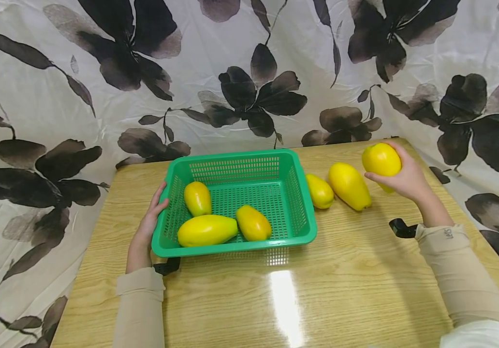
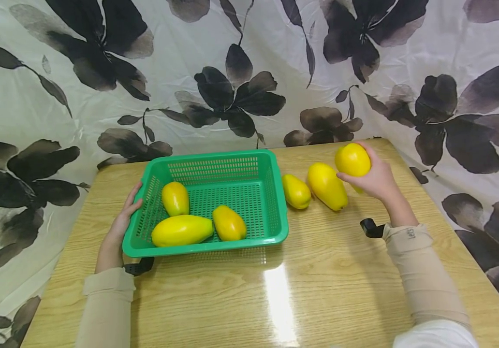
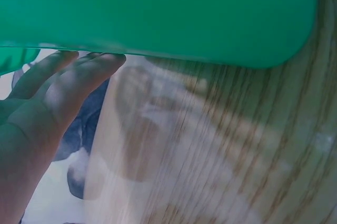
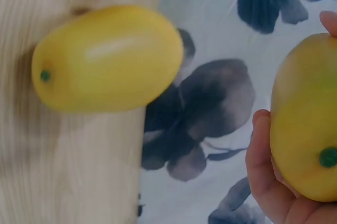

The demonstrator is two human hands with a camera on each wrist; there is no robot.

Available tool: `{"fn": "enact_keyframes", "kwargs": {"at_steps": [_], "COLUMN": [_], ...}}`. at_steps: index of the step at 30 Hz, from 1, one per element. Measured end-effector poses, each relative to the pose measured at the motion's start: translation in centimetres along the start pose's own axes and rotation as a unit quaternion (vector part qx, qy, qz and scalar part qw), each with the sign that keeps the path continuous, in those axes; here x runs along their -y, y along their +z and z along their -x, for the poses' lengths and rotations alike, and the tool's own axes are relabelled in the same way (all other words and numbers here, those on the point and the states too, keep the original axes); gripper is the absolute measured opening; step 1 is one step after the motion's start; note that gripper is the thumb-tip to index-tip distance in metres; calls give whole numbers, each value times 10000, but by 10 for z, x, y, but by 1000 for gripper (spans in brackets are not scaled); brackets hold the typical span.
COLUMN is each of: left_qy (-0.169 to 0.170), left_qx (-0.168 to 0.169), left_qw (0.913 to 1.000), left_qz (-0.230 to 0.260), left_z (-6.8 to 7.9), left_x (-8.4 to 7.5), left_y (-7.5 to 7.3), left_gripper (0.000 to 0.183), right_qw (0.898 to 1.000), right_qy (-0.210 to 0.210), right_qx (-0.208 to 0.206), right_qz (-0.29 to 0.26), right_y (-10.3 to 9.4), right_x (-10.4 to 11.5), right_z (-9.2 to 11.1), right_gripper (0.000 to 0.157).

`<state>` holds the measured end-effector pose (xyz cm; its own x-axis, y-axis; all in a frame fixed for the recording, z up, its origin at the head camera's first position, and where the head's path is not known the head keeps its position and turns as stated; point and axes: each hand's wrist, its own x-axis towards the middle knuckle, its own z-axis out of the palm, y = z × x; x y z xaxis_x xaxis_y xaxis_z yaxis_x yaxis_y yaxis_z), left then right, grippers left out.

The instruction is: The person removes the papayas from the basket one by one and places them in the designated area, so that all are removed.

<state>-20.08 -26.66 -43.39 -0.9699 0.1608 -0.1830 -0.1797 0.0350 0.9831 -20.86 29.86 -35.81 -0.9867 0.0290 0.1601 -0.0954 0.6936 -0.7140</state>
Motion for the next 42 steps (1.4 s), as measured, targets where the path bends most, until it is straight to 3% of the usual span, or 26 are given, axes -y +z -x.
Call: {"fn": "enact_keyframes", "kwargs": {"at_steps": [7, 16, 25, 34, 42], "left_qy": [15, 110, 75, 43, 108], "left_qx": [0, -16, 21, 14, 90], "left_qw": [10000, 9999, 10000, 10000, 9999], "left_qz": [-45, -71, -13, -59, 69], "left_z": [2, 2, -1, -1, -1], "left_x": [-1, 1, 2, 2, 2], "left_y": [-2, -3, -4, -2, -2], "left_gripper": [55, 55, 55, 55, 55], "right_qw": [9997, 9982, 9962, 9951, 9937], "right_qy": [105, 530, 780, 793, 805], "right_qx": [-177, -115, 46, 203, 348], "right_qz": [140, 271, 374, 551, 698], "right_y": [-1, 12, 23, 39, 47], "right_x": [-15, -48, -67, -88, -93], "right_z": [-8, -12, -10, -10, -5], "right_gripper": [77, 83, 79, 79, 78]}}
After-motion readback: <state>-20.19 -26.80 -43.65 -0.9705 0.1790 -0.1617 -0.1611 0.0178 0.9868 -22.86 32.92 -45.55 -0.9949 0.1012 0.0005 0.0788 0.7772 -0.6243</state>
